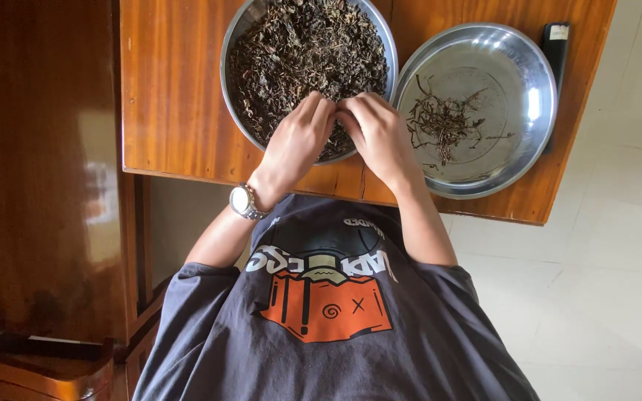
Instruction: Sorting dried tea leaves by picking out stems and debris and placing them in a separate tray
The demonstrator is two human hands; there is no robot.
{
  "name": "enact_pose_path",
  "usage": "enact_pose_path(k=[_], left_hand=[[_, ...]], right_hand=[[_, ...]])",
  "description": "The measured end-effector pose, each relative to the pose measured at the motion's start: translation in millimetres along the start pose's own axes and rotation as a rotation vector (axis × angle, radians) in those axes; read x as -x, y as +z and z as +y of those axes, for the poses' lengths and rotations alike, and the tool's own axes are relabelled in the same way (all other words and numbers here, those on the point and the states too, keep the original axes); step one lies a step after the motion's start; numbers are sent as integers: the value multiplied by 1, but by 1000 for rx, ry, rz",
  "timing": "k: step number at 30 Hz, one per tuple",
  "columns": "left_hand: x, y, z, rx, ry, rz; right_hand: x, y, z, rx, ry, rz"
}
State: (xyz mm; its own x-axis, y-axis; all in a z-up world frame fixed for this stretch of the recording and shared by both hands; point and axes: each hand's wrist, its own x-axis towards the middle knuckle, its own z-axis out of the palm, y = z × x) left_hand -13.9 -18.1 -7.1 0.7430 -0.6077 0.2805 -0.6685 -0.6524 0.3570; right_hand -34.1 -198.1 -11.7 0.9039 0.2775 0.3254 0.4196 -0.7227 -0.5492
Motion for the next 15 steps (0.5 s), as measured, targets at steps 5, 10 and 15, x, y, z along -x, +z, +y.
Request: enact_pose_path(k=[5, 10, 15], left_hand=[[2, 0, 1, 14, 44, 57], [-1, -4, -4, -7, 44, 49], [-8, -14, -29, -245, 82, 51]], right_hand=[[-3, -8, -4, -109, 0, 5], [-1, -5, 4, -120, 0, 48], [7, -20, 21, -137, -22, 133]])
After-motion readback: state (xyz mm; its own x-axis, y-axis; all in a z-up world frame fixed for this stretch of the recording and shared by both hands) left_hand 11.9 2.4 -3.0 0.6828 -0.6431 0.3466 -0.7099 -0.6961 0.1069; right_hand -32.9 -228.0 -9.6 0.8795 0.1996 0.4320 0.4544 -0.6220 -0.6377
